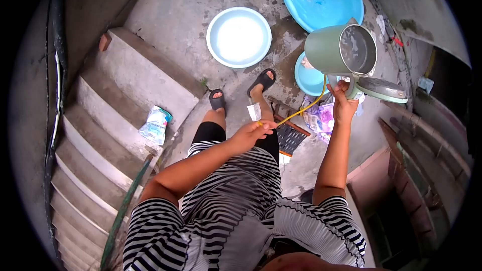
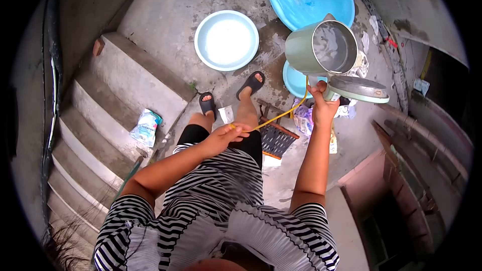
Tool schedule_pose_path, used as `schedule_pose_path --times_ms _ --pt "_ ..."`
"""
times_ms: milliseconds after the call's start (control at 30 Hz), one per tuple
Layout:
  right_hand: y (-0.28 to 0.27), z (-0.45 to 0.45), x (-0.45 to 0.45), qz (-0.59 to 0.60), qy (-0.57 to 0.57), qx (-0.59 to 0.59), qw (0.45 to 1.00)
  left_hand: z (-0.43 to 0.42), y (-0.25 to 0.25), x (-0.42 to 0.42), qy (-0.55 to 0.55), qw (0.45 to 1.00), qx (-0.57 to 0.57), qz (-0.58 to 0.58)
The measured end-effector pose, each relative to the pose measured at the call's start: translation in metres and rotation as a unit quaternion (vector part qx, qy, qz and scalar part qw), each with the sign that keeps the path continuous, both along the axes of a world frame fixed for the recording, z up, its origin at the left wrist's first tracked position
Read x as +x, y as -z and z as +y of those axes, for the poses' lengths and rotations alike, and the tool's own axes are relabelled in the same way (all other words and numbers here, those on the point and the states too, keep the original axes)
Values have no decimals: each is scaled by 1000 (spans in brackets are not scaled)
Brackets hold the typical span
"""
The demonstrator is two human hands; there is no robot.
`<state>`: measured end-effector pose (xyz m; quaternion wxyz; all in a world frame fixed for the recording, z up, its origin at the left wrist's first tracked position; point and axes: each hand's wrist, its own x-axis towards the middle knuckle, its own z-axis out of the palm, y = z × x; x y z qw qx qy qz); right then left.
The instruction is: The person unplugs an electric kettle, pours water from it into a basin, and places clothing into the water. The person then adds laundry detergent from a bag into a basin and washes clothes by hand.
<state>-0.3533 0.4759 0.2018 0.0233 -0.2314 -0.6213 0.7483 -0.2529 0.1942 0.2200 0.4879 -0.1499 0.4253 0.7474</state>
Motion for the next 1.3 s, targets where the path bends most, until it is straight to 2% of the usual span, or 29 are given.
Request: schedule_pose_path --times_ms 167,300,433,467,600,767,900,933,1033,1133,1300 --pt "7 -35 49 -23 40 -9 999 -35 7 21 2 1000 -12 6" --pt "31 -66 84 -39 47 -17 998 -79 28 50 -67 994 -81 -19" --pt "79 -94 111 -82 40 8 996 -119 50 71 -142 978 -151 -18" --pt "94 -99 116 -96 28 -2 995 -122 53 76 -205 960 -183 -49" --pt "149 -128 126 -166 22 -9 986 -149 65 90 -226 942 -240 -59" --pt "211 -148 129 -223 -21 15 975 -167 88 112 -252 933 -248 -67" --pt "232 -163 121 -285 -36 74 955 -178 97 122 -280 925 -243 -87" --pt "238 -162 119 -318 -79 76 942 -180 98 124 -283 925 -239 -89" --pt "253 -169 107 -365 -97 135 916 -187 101 127 -295 922 -230 -98" --pt "261 -177 93 -413 -90 141 895 -195 104 128 -311 916 -227 -110" --pt "264 -189 69 -430 -83 92 894 -206 107 130 -333 910 -222 -108"
